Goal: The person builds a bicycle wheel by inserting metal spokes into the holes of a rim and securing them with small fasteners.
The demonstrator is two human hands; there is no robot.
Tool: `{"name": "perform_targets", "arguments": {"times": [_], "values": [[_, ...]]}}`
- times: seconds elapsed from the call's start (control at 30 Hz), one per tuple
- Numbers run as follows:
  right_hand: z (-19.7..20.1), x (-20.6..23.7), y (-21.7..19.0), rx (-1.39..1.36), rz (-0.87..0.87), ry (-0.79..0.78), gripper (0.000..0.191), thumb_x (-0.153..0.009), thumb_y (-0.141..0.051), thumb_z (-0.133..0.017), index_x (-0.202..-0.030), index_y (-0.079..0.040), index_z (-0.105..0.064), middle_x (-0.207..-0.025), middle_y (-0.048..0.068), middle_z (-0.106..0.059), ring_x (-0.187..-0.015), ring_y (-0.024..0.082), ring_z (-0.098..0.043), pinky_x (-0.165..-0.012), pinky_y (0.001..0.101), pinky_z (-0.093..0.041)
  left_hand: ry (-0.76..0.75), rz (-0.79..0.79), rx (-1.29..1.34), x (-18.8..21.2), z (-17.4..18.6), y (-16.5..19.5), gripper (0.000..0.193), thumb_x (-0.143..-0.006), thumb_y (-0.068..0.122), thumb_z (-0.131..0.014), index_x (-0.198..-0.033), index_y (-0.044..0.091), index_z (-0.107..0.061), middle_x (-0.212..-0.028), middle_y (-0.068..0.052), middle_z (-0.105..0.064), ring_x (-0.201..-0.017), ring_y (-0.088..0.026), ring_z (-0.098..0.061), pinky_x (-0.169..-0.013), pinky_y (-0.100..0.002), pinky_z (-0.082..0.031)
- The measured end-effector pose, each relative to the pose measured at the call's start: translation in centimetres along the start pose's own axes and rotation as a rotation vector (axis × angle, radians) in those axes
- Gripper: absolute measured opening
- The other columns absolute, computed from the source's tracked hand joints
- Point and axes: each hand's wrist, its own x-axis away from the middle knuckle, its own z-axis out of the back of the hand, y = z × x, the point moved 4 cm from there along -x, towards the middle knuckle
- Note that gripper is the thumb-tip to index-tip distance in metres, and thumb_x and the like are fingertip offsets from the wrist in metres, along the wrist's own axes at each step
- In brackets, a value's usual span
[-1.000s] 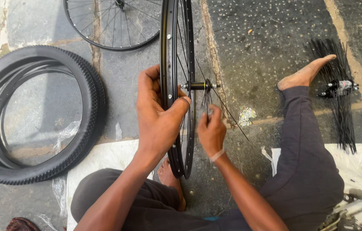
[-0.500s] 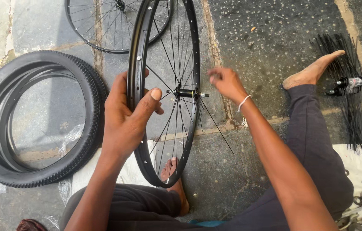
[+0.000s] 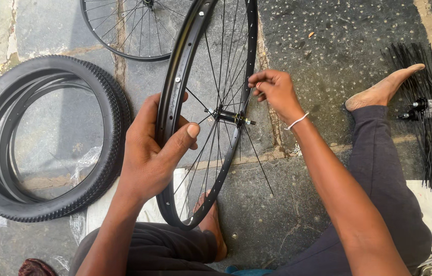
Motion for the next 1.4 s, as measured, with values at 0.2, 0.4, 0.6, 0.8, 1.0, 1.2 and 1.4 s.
{"name": "perform_targets", "arguments": {"times": [0.2,0.4,0.6,0.8,1.0,1.2,1.4], "values": [[-3.2,0.7,-0.5,0.414,-0.216,-0.088,0.023,-0.085,-0.023,-0.081,-0.095,-0.004,-0.076,-0.083,0.006,-0.071,-0.067,0.010,-0.058,-0.057,0.0287,-0.045,0.007,0.018,-0.140,0.1,-0.3,0.4,0.051,-0.095,0.026,-0.073,-0.133,-0.003,-0.056,-0.078,-0.002,-0.066,-0.066,-0.007,-0.063,-0.055,-0.023,-0.047],[-3.7,3.6,-2.4,0.258,0.002,0.071,0.022,-0.088,-0.021,-0.077,-0.090,0.001,-0.077,-0.085,0.009,-0.072,-0.073,0.012,-0.062,-0.066,0.0264,-0.051,0.025,0.003,-0.110,0.6,-0.2,0.0,0.052,-0.094,0.030,-0.072,-0.132,-0.002,-0.056,-0.079,0.000,-0.064,-0.069,-0.006,-0.066,-0.056,-0.022,-0.052],[-4.2,9.0,-6.2,0.056,0.279,-0.179,0.028,-0.091,-0.034,-0.071,-0.106,-0.010,-0.075,-0.105,0.003,-0.075,-0.099,0.015,-0.073,-0.090,0.0334,-0.062,0.029,-0.037,0.003,0.5,0.4,-0.7,0.058,-0.092,0.028,-0.079,-0.136,-0.003,-0.058,-0.103,-0.004,-0.064,-0.094,-0.012,-0.061,-0.081,-0.027,-0.053],[-6.2,10.3,-7.4,-0.061,0.240,-0.443,0.031,-0.093,-0.036,-0.071,-0.109,-0.010,-0.078,-0.104,0.005,-0.079,-0.108,0.019,-0.073,-0.098,0.0381,-0.058,-0.038,0.004,0.149,0.3,-0.3,-0.5,0.072,-0.083,0.029,-0.085,-0.140,-0.001,-0.053,-0.114,-0.008,-0.067,-0.105,-0.015,-0.067,-0.090,-0.031,-0.057],[-8.0,10.3,-8.4,0.522,0.152,-0.314,0.035,-0.088,-0.042,-0.068,-0.110,-0.017,-0.081,-0.088,0.002,-0.078,-0.083,0.017,-0.071,-0.073,0.0365,-0.057,-0.135,0.141,0.235,0.5,-0.9,-0.3,0.071,-0.078,0.022,-0.087,-0.136,-0.002,-0.055,-0.102,-0.008,-0.071,-0.092,-0.014,-0.068,-0.080,-0.028,-0.057],[-7.8,10.8,-8.5,0.321,0.310,-0.249,0.037,-0.092,-0.039,-0.072,-0.114,-0.009,-0.077,-0.099,0.007,-0.077,-0.089,0.014,-0.071,-0.075,0.0308,-0.057,-0.053,0.056,0.190,1.2,-2.5,0.0,0.048,-0.080,0.016,-0.086,-0.115,0.004,-0.056,-0.084,0.003,-0.056,-0.076,-0.006,-0.055,-0.064,-0.023,-0.048],[6.5,9.3,1.9,0.375,0.249,0.333,0.024,-0.097,-0.019,-0.072,-0.116,-0.005,-0.072,-0.106,0.011,-0.076,-0.093,0.020,-0.071,-0.083,0.0323,-0.056,0.010,0.002,0.113,1.2,-3.2,0.3,0.039,-0.082,0.016,-0.086,-0.107,0.006,-0.057,-0.073,0.005,-0.051,-0.060,-0.005,-0.047,-0.050,-0.022,-0.038]]}}
